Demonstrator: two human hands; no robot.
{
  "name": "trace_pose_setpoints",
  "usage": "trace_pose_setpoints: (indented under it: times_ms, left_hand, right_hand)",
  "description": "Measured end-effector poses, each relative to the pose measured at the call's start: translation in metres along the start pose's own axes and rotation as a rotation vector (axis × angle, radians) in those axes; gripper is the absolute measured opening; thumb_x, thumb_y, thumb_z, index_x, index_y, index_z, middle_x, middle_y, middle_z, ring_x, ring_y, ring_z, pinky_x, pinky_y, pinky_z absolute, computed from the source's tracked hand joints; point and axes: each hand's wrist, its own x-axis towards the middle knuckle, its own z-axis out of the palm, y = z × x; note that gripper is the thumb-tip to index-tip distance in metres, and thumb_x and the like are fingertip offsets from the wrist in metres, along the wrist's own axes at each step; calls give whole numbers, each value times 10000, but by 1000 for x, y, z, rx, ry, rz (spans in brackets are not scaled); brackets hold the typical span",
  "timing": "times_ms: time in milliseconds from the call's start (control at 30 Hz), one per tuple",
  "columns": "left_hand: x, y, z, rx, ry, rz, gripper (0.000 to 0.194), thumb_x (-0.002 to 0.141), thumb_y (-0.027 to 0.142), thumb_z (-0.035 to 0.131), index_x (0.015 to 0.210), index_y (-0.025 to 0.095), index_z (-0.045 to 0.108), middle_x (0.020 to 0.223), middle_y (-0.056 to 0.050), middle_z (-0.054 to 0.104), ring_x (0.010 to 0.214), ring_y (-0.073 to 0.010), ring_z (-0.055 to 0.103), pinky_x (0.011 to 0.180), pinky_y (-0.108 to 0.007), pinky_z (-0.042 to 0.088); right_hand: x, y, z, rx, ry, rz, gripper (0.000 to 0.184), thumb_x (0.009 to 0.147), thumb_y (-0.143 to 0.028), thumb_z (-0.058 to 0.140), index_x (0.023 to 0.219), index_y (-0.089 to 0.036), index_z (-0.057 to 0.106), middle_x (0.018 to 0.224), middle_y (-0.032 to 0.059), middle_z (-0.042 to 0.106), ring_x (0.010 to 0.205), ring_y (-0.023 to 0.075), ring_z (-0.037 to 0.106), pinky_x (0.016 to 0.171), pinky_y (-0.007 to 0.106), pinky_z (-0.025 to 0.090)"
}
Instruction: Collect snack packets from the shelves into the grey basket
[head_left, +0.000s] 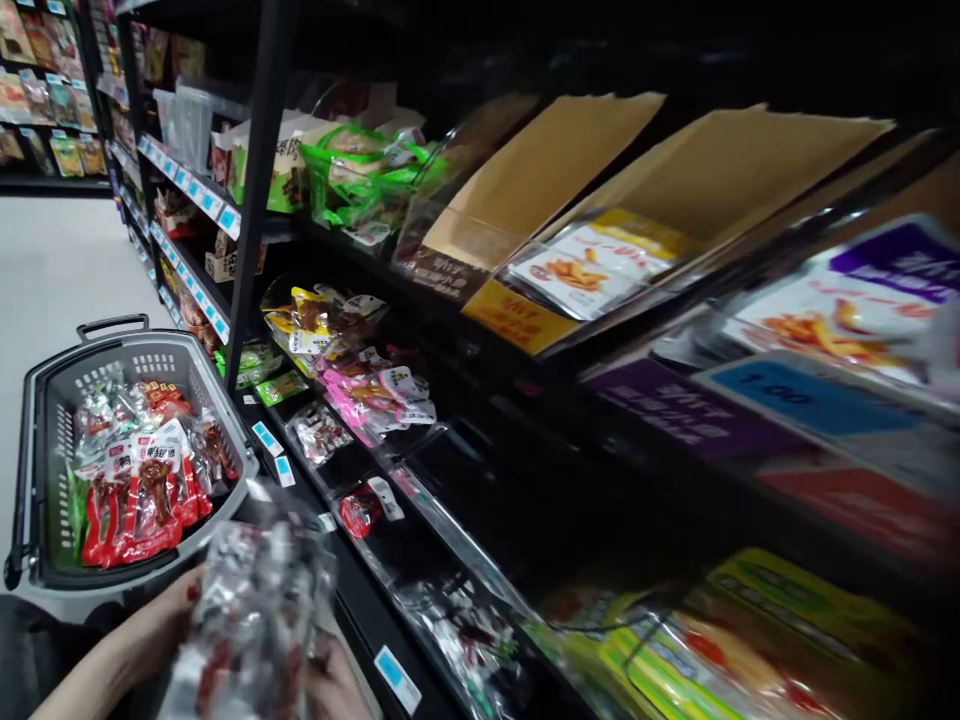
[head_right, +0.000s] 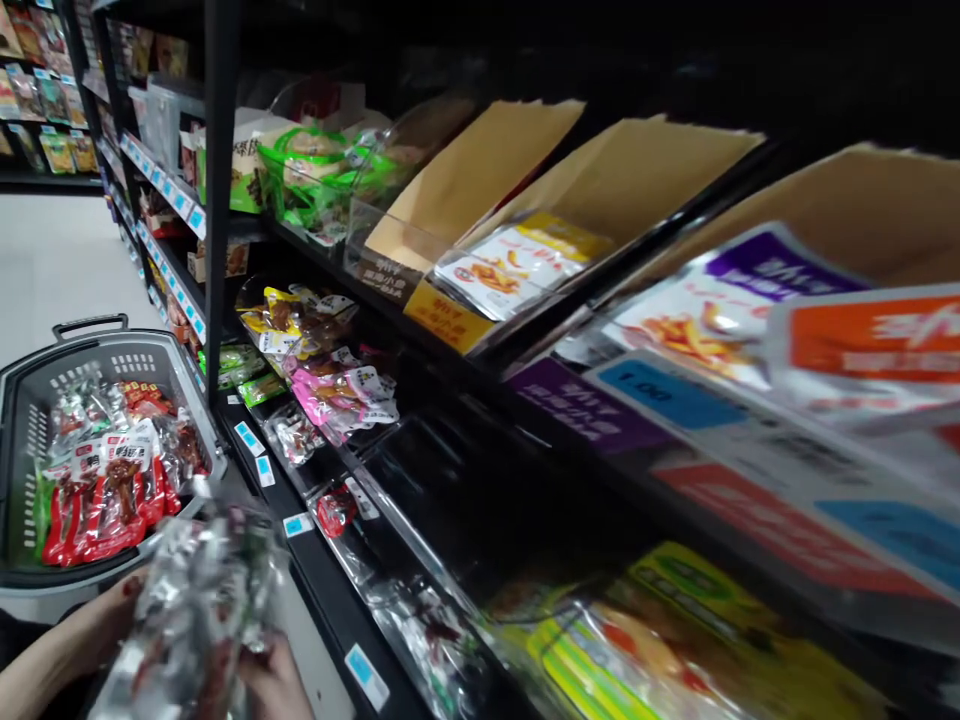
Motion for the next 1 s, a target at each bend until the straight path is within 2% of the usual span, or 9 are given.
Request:
trace_pose_setpoints:
  times_ms: [100, 233, 300, 433, 600, 733, 833, 933, 1000]
  left_hand:
    - [-12, 11, -8, -191, 169, 100, 707, 436, 386, 852, 1081, 203, 626, 893, -69, 733, 982, -316, 640, 882, -430, 489]
    - [-32, 28, -21, -356, 407, 149, 627, 488, 194, 804, 1076, 156, 591, 711, -34, 725, 793, -279, 690, 773, -391, 541]
    - [-37, 35, -23, -441, 440, 160, 506, 554, 158, 739, 1039, 129, 596, 702, -43, 723, 754, -267, 694, 746, -379, 550]
    - [-42, 46, -27, -495, 394, 257, 357, 627, 127, 665, 980, 108, 616, 760, -75, 732, 750, -256, 695, 740, -373, 556]
    - [-48, 57, -28, -447, 415, 376, 242, 608, 105, 683, 841, 132, 625, 675, -46, 719, 654, -218, 688, 680, -330, 563]
    - [-48, 62, -28, -422, 438, 403, 252, 579, 105, 701, 817, 138, 624, 646, -29, 707, 566, -172, 660, 577, -257, 544]
    - [-47, 62, -30, -394, 474, 430, 323, 562, 118, 712, 870, 145, 621, 674, -27, 708, 594, -175, 664, 573, -251, 539]
    - [-46, 62, -29, -379, 529, 450, 346, 556, 142, 729, 882, 162, 615, 693, -12, 704, 625, -171, 670, 600, -248, 540]
    - [-46, 62, -27, -378, 582, 475, 349, 528, 158, 759, 845, 172, 615, 663, 9, 691, 591, -153, 658, 570, -221, 526]
  right_hand:
    - [27, -29, 38, -175, -250, -26, 449, 676, -424, 734, 1047, -180, 671, 1042, 89, 682, 1042, 292, 595, 963, 431, 398]
    - [46, -47, 77, -221, -264, -133, 629, 762, -483, 631, 1316, -226, 484, 1337, 90, 511, 1248, 252, 448, 1070, 411, 292]
    - [49, -49, 91, -217, -281, -155, 687, 799, -474, 592, 1402, -246, 353, 1400, 82, 440, 1268, 230, 430, 1079, 394, 291]
    - [51, -58, 112, -218, -370, -139, 815, 786, -480, 610, 1455, -249, 207, 1426, 91, 400, 1182, 236, 521, 1020, 381, 386]
    - [57, -70, 127, -232, -358, -168, 825, 733, -486, 655, 1424, -248, 272, 1430, 89, 385, 1192, 242, 503, 998, 375, 406]
    - [66, -76, 128, -442, -184, -353, 613, 633, -447, 729, 1165, -213, 535, 1237, 92, 517, 1176, 269, 469, 997, 401, 380]
    - [62, -86, 129, -612, -104, -453, 449, 600, -403, 738, 973, -215, 575, 1054, 57, 548, 1047, 262, 503, 934, 414, 404]
    - [48, -95, 133, -715, -114, -416, 348, 628, -345, 718, 911, -231, 551, 973, 36, 566, 959, 241, 533, 870, 391, 435]
    - [39, -98, 138, -588, -181, -304, 388, 650, -356, 711, 957, -240, 505, 943, 34, 596, 894, 226, 582, 809, 363, 472]
